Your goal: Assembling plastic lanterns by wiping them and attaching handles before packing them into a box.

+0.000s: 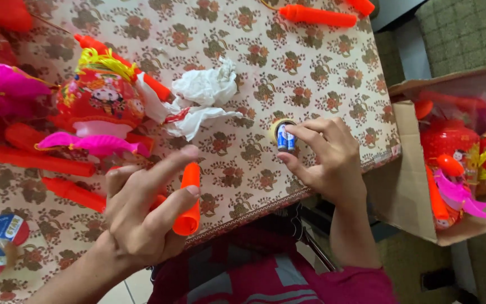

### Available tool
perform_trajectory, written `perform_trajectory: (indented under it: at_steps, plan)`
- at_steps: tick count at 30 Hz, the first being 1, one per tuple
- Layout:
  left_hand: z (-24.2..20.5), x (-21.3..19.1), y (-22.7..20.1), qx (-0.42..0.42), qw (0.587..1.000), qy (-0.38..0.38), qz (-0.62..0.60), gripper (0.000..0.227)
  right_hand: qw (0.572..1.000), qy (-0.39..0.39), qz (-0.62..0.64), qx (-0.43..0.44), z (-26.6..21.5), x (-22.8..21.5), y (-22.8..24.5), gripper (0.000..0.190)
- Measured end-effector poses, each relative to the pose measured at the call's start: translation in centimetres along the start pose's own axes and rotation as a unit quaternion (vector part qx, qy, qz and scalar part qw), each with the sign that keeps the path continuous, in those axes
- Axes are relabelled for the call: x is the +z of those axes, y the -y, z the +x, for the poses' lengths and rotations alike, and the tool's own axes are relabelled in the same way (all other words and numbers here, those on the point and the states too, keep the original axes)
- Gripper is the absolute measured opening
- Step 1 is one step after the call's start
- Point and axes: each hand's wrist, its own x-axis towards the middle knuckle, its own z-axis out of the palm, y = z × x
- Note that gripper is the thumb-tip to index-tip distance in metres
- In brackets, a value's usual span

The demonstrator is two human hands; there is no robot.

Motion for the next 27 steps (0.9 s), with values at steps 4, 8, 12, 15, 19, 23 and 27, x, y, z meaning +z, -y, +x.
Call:
perform_trajectory:
  at_steps: [4, 8, 12, 15, 19, 23, 27]
  plan:
    - [0.1, -0.2, 0.4, 0.045, 0.997, 0.051, -0.025, 0.023, 0.996, 0.055, -0.07, 0.016, -2.4, 1.0, -1.6, 0.054]
    - [0.6, -0.1, 0.3, 0.088, 0.995, 0.043, 0.022, 0.021, 0.996, 0.051, -0.072, 0.008, -3.1, 1.7, -2.0, 0.051]
    - [1.1, 0.2, 0.1, 0.092, 0.994, 0.041, 0.042, 0.019, 0.998, 0.037, -0.052, 0.002, -3.2, 1.1, -2.0, 0.046]
    - [1.1, 0.1, 0.2, 0.095, 0.991, 0.071, 0.062, 0.022, 0.999, -0.01, -0.03, 0.01, -2.4, 0.6, -1.4, 0.03]
    - [1.1, 0.1, 0.2, 0.102, 0.986, 0.107, 0.072, 0.028, 0.986, -0.146, 0.068, 0.039, -2.6, 0.8, -0.7, 0.017]
    - [1.2, 0.1, 0.4, 0.11, 0.983, 0.118, 0.083, 0.032, 0.92, -0.222, -0.314, -0.077, -11.4, 4.5, -4.6, 0.065]
    - [1.2, 0.0, 0.4, 0.107, 0.981, 0.136, 0.092, 0.035, 0.917, -0.285, 0.271, -0.068, -1.9, 1.0, 8.0, 0.038]
